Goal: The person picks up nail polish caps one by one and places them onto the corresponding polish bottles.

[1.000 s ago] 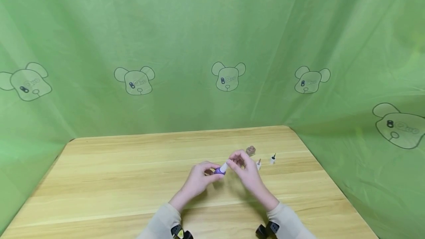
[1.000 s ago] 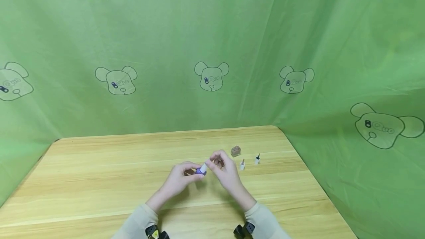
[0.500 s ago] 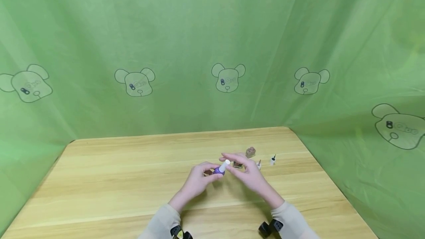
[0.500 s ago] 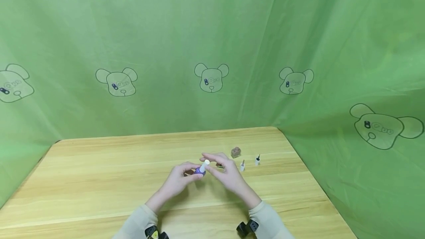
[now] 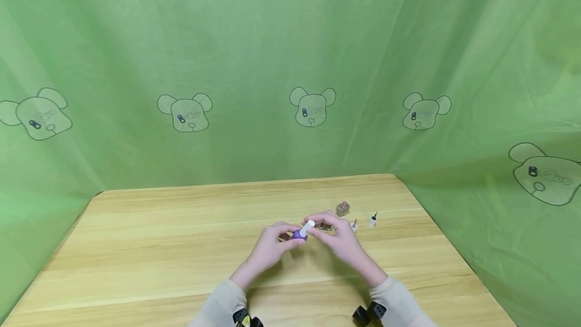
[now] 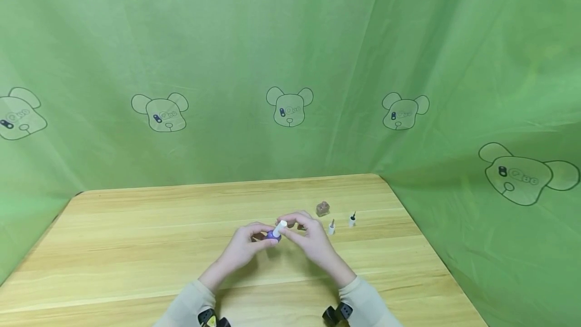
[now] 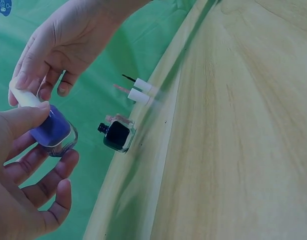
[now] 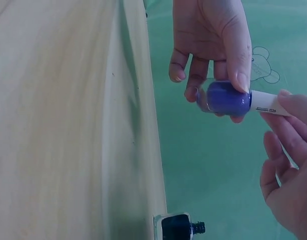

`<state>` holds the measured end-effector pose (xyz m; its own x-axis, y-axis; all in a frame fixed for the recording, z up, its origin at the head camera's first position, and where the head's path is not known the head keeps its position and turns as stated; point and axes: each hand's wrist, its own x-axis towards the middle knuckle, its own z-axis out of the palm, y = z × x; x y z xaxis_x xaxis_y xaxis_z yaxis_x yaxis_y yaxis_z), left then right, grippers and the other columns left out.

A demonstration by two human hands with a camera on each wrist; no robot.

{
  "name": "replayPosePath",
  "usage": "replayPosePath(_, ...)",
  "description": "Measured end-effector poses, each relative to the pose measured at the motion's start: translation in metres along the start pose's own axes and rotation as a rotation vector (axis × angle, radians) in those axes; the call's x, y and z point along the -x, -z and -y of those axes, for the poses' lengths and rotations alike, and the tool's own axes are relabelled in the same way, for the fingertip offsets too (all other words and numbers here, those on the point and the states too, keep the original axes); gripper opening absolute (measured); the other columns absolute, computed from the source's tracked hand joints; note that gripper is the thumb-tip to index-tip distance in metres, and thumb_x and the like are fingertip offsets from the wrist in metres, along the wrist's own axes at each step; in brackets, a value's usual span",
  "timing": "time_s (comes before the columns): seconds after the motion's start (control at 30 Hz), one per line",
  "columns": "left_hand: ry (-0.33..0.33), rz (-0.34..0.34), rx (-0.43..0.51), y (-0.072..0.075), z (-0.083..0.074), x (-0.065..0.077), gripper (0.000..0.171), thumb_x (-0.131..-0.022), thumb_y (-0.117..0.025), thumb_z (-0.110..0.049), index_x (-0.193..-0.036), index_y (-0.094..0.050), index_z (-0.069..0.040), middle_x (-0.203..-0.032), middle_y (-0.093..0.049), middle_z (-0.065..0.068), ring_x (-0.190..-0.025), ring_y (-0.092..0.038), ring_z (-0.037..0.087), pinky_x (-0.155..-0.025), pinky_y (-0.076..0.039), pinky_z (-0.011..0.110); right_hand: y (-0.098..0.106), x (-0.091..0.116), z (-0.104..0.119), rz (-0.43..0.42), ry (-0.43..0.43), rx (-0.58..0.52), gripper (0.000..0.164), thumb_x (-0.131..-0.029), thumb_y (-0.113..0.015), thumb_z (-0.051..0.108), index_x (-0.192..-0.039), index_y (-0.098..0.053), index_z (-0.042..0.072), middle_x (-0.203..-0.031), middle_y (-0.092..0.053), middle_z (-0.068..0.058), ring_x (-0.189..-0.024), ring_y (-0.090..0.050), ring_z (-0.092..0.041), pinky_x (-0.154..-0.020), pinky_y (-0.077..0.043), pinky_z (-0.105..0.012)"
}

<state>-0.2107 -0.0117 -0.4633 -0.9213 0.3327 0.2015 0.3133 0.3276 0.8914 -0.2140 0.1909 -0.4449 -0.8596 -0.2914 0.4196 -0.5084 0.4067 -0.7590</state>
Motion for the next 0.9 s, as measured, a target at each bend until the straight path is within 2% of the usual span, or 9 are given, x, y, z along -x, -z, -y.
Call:
replayPosePath(0.3,-0.004,0.003,0.003,-0.0025,0.0019,0.0005,0.029,-0.084,-0.075,-0.026,-0.106,-0.072,-0.008,-0.107,-0.072,0.01,-0.088,-0.064,0.017,-0.076,-0.053,0.024,-0.0056,0.0016,0.0042,-0.1,-0.037,-0.018,0.017,-0.08,-0.078,0.016,-0.094,-0.069,0.012,-0.085,-0.07,-0.003,-0.076,-0.055,-0.004,-0.072,-0.05,-0.026)
replayPosePath(0.5,-0.005,-0.003,0.0,-0.0039,0.0032,0.0,0.027,-0.083,-0.077,-0.026,-0.103,-0.073,-0.008,-0.105,-0.072,0.01,-0.085,-0.063,0.016,-0.074,-0.053,0.023,-0.008,0.0021,0.0065,-0.125,-0.07,-0.023,0.016,-0.079,-0.079,0.013,-0.091,-0.068,0.01,-0.082,-0.069,-0.004,-0.071,-0.052,-0.003,-0.066,-0.047,-0.021)
replayPosePath(0.77,0.004,-0.025,0.0,-0.0046,0.0006,0.0012,0.025,-0.081,-0.078,-0.021,-0.1,-0.073,-0.007,-0.101,-0.072,0.01,-0.082,-0.062,0.014,-0.071,-0.052,0.021,-0.0092,0.0008,0.0089,-0.138,-0.128,0.015,0.016,-0.078,-0.078,0.006,-0.088,-0.067,0.005,-0.08,-0.067,-0.009,-0.069,-0.049,-0.003,-0.065,-0.045,-0.02)
replayPosePath(0.9,0.008,-0.036,0.007,-0.0049,-0.0003,0.0013,0.024,-0.08,-0.079,-0.021,-0.099,-0.073,-0.007,-0.1,-0.073,0.01,-0.081,-0.062,0.013,-0.07,-0.052,0.02,-0.0092,0.0017,0.0102,-0.142,-0.135,0.008,0.016,-0.078,-0.079,0.01,-0.088,-0.067,0.008,-0.08,-0.067,-0.006,-0.068,-0.049,-0.003,-0.065,-0.045,-0.019)
